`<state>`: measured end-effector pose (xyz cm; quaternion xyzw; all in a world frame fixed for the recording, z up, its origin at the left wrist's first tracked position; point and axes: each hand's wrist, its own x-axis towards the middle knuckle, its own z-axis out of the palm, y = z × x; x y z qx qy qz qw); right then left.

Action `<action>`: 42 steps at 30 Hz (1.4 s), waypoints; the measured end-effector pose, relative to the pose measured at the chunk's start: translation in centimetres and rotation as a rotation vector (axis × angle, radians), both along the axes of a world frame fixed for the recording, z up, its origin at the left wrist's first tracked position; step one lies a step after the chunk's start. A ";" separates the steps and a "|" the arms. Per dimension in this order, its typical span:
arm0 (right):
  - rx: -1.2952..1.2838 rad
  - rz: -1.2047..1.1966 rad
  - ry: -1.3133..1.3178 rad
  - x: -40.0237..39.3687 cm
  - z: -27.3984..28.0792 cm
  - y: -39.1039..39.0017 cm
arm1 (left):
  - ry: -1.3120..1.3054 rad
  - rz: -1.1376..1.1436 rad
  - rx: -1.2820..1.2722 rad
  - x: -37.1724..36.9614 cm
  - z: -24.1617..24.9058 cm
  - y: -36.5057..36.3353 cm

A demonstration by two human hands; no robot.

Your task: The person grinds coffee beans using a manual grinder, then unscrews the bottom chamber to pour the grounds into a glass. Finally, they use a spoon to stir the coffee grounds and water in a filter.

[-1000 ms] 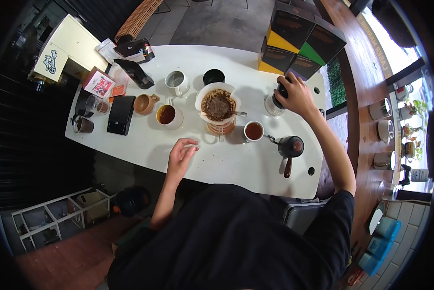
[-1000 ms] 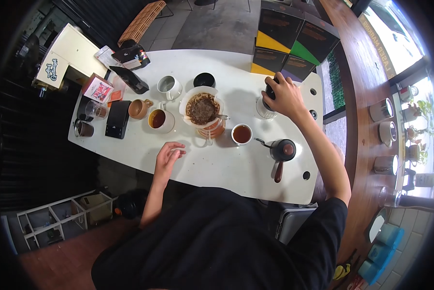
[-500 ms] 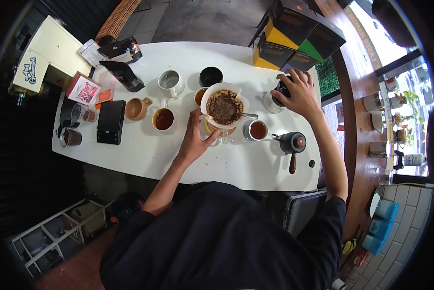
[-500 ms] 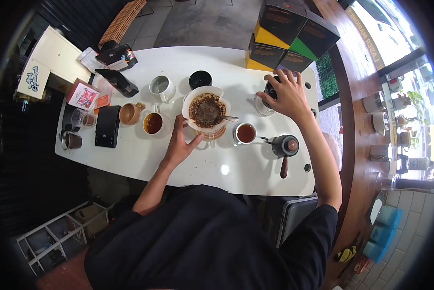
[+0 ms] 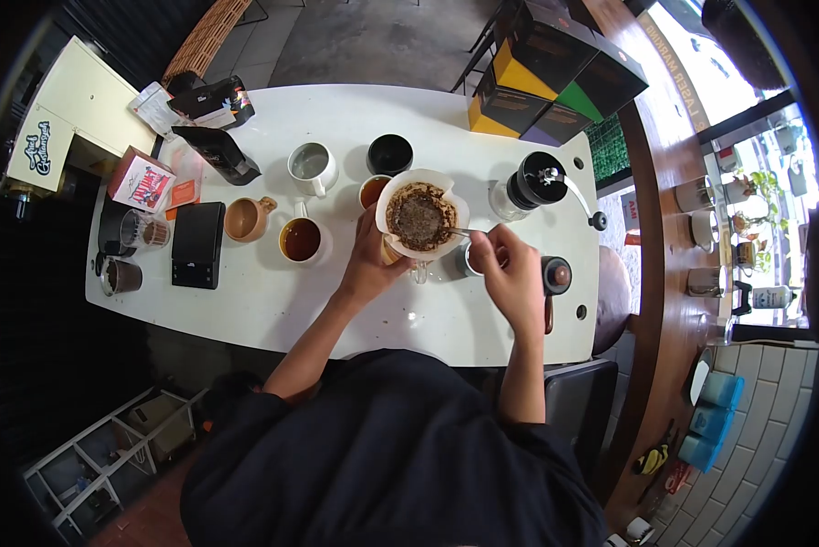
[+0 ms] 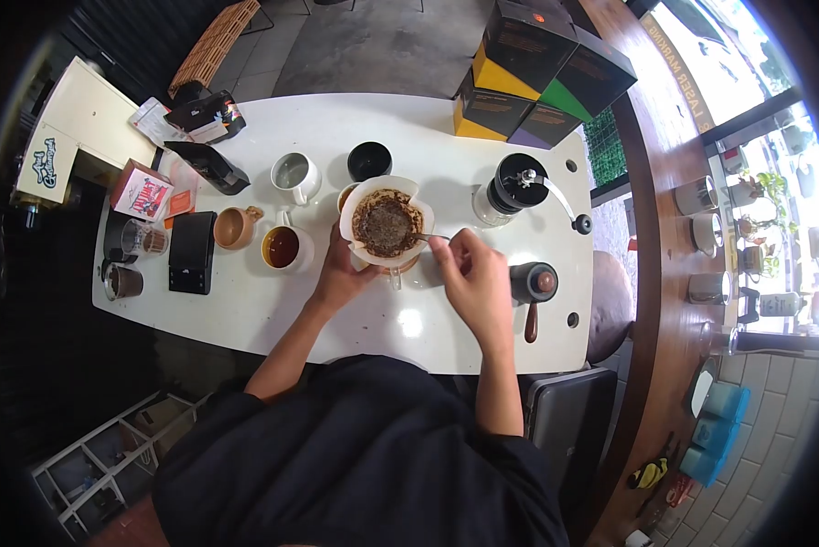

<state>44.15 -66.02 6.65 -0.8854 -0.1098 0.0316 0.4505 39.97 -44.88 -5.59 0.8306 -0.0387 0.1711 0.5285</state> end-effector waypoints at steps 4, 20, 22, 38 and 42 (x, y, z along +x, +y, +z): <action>0.002 0.027 -0.009 -0.3 -0.3 1.1 | 0.037 -0.001 -0.052 0.2 -1.2 -0.1; -0.211 0.254 -0.526 -0.8 -0.3 2.3 | 0.105 -0.019 -0.108 0.3 -3.2 -1.2; -0.277 0.249 -0.546 -0.7 0.1 2.1 | 0.100 -0.019 -0.117 0.4 -3.1 -1.4; -0.243 0.235 -0.663 0.5 0.8 1.8 | 0.070 0.001 -0.035 0.3 -2.8 -1.4; -0.205 0.248 -0.615 0.5 -0.5 2.2 | 0.090 0.014 -0.069 0.3 -4.0 -1.4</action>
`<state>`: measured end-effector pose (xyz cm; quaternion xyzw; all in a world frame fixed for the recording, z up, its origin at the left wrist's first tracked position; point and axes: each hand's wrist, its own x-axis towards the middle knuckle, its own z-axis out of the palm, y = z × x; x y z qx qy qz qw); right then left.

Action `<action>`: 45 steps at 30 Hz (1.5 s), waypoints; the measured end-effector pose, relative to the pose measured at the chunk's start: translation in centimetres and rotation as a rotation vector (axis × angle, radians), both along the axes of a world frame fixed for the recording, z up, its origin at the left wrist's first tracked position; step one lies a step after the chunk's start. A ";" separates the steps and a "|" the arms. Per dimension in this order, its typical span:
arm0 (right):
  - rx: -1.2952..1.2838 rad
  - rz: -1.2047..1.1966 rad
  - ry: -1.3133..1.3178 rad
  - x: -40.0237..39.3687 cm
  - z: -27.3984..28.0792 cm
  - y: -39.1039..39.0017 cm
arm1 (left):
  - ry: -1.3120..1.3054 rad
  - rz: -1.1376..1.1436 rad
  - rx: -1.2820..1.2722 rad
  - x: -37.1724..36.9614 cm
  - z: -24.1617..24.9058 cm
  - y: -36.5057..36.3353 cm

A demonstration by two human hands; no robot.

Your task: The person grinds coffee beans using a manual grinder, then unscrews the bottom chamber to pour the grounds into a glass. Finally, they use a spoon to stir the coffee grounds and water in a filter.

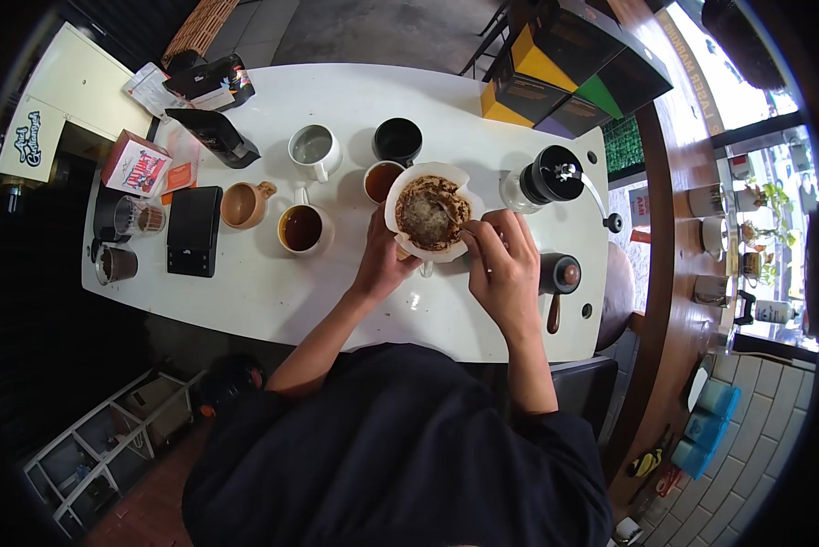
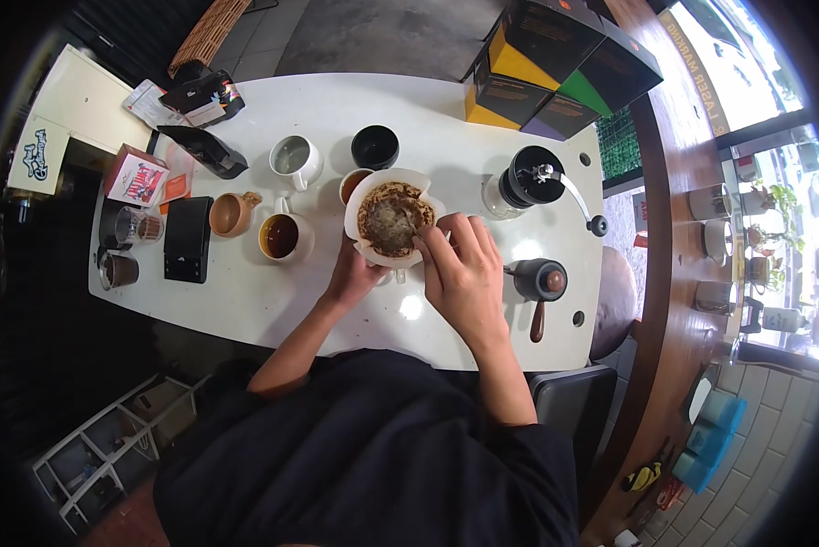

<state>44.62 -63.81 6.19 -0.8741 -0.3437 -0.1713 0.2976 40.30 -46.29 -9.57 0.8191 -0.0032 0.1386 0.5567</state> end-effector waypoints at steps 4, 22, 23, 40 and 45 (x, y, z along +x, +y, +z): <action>0.033 0.014 0.042 -0.8 -0.3 0.5 | 0.021 -0.013 0.030 -0.1 -0.6 0.1; 0.185 0.014 -0.001 -1.8 2.0 -0.5 | -0.038 0.015 0.174 -0.2 0.1 0.2; 0.184 0.027 0.012 -1.8 1.9 -0.4 | -0.035 0.012 0.153 -0.2 0.1 0.2; 0.073 -0.032 -0.006 0.6 -1.5 -0.1 | -0.042 0.010 0.178 -0.2 -0.8 0.2; 0.135 -0.049 -0.039 0.2 -1.2 0.0 | -0.029 0.002 0.173 -0.2 -0.9 0.2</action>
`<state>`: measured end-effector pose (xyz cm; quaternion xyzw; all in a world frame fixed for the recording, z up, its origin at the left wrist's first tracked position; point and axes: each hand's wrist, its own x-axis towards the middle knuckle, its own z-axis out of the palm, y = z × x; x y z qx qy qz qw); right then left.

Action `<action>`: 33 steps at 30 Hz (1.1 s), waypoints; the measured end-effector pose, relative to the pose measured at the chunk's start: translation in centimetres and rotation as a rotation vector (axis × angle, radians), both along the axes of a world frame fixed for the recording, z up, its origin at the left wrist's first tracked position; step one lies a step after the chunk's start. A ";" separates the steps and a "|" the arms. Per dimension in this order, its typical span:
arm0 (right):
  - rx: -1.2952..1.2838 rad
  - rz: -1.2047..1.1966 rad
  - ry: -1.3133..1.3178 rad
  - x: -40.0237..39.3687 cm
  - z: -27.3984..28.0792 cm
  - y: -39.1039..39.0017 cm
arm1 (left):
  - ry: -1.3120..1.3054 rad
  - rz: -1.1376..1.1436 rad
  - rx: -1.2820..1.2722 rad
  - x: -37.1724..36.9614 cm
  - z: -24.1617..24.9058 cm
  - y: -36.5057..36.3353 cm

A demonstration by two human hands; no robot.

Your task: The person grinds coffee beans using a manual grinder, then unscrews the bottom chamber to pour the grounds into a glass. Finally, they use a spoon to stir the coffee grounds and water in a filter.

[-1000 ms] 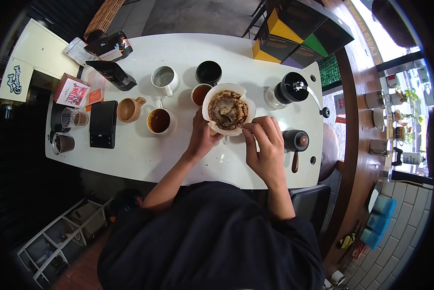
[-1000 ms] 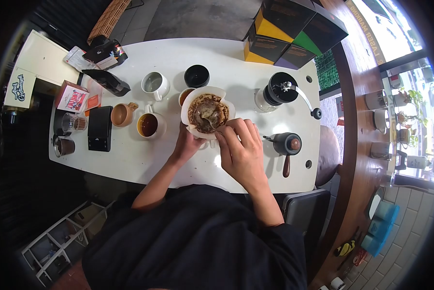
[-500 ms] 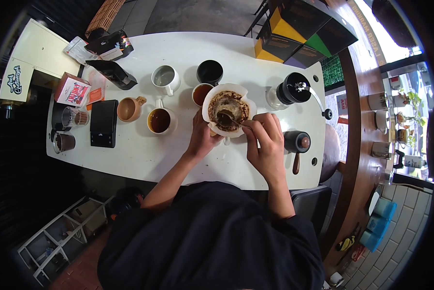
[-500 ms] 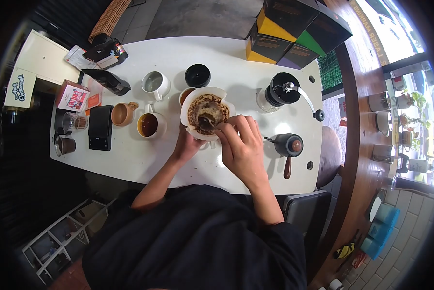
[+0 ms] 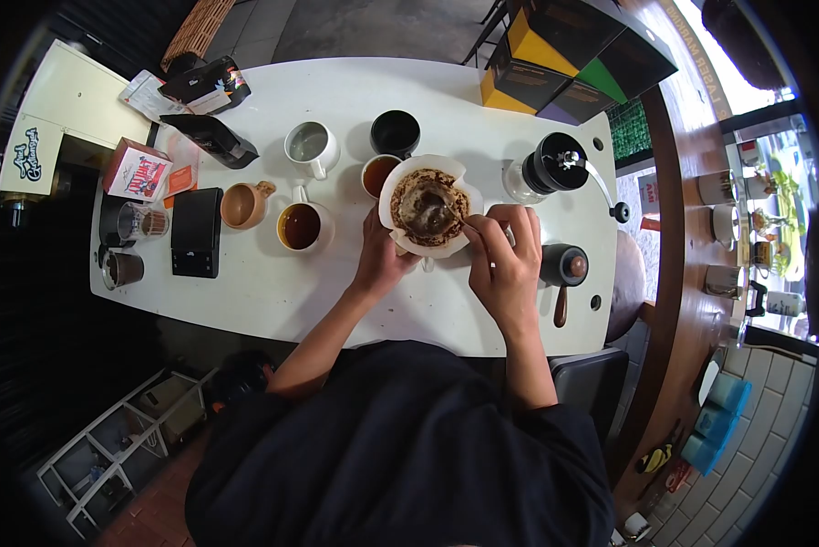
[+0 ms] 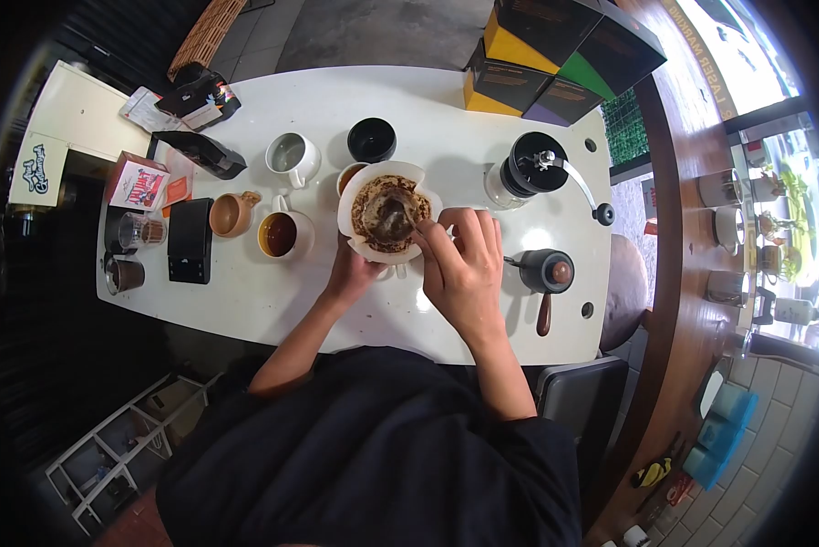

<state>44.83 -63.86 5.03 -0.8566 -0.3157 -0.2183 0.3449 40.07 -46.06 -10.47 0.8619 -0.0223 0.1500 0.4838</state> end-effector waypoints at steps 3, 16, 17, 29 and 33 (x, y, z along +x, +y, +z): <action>-0.011 -0.005 -0.052 0.0 0.0 -0.1 | 0.020 0.010 -0.105 0.0 0.2 -0.2; 0.032 0.025 -0.008 -1.1 0.6 0.0 | 0.052 -0.031 -0.048 0.0 0.2 0.2; 0.031 0.024 -0.006 -1.2 0.8 0.0 | 0.046 -0.034 -0.018 -0.1 0.1 0.2; 0.128 0.024 -0.042 -2.3 0.0 1.7 | 0.015 -0.045 0.043 0.0 0.1 0.3; 0.034 -0.066 -0.010 -1.3 -0.8 1.7 | 0.038 -0.009 -0.043 -0.1 1.0 0.0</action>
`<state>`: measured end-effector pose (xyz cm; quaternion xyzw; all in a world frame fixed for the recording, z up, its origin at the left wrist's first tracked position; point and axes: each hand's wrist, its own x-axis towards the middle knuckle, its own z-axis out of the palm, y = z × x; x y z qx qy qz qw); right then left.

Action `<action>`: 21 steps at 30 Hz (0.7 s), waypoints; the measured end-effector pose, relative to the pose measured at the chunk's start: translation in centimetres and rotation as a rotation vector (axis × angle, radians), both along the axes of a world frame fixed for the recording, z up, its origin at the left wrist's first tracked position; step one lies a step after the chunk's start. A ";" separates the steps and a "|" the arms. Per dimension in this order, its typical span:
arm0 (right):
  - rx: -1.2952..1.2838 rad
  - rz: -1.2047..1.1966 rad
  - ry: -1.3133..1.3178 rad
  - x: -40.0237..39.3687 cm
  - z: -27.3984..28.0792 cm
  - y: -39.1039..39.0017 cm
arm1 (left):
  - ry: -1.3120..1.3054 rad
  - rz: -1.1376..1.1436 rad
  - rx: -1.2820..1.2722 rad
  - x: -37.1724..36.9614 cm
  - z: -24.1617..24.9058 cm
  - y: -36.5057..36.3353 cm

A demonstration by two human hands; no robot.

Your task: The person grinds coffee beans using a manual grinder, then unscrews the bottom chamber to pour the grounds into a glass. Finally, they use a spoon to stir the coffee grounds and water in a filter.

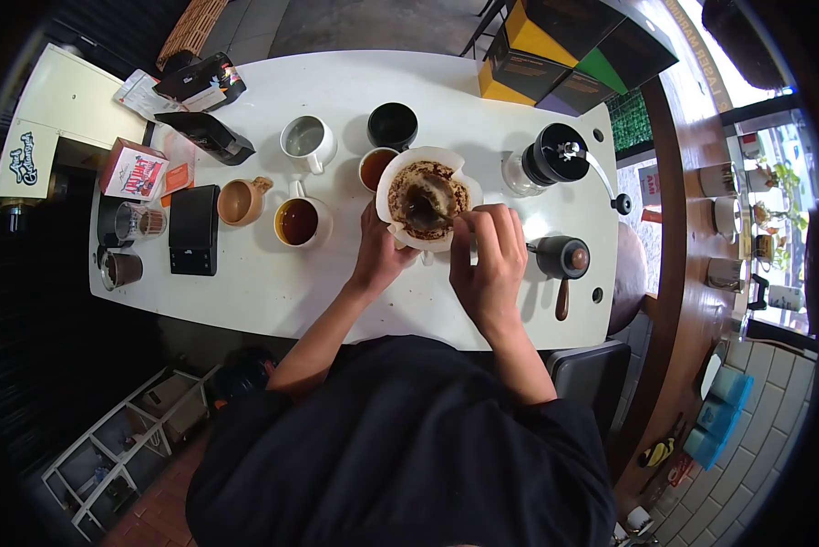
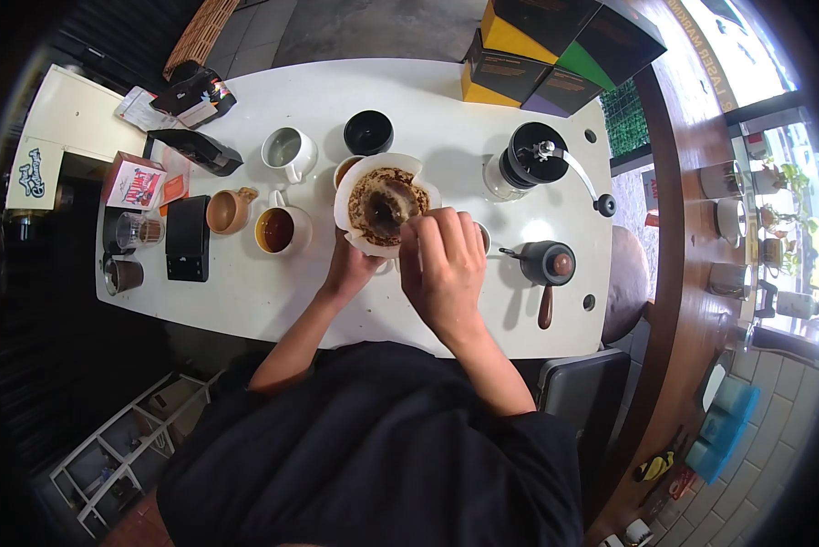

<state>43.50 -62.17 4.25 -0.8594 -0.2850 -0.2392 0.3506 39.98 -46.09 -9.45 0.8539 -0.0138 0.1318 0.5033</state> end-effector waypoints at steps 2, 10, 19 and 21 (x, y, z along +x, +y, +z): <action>-0.010 -0.028 0.028 0.1 -0.1 -0.3 | -0.020 0.001 0.038 0.0 -0.2 0.0; 0.060 -0.158 0.432 -0.5 0.6 -2.7 | -0.027 0.050 -0.218 -0.3 -2.2 -0.6; 0.031 -0.782 0.525 -4.9 1.8 -14.8 | -0.008 -0.019 0.047 -0.7 -3.6 0.6; 0.039 -0.834 0.659 -5.1 1.0 -16.0 | 0.026 -0.043 0.011 -0.6 -3.2 0.5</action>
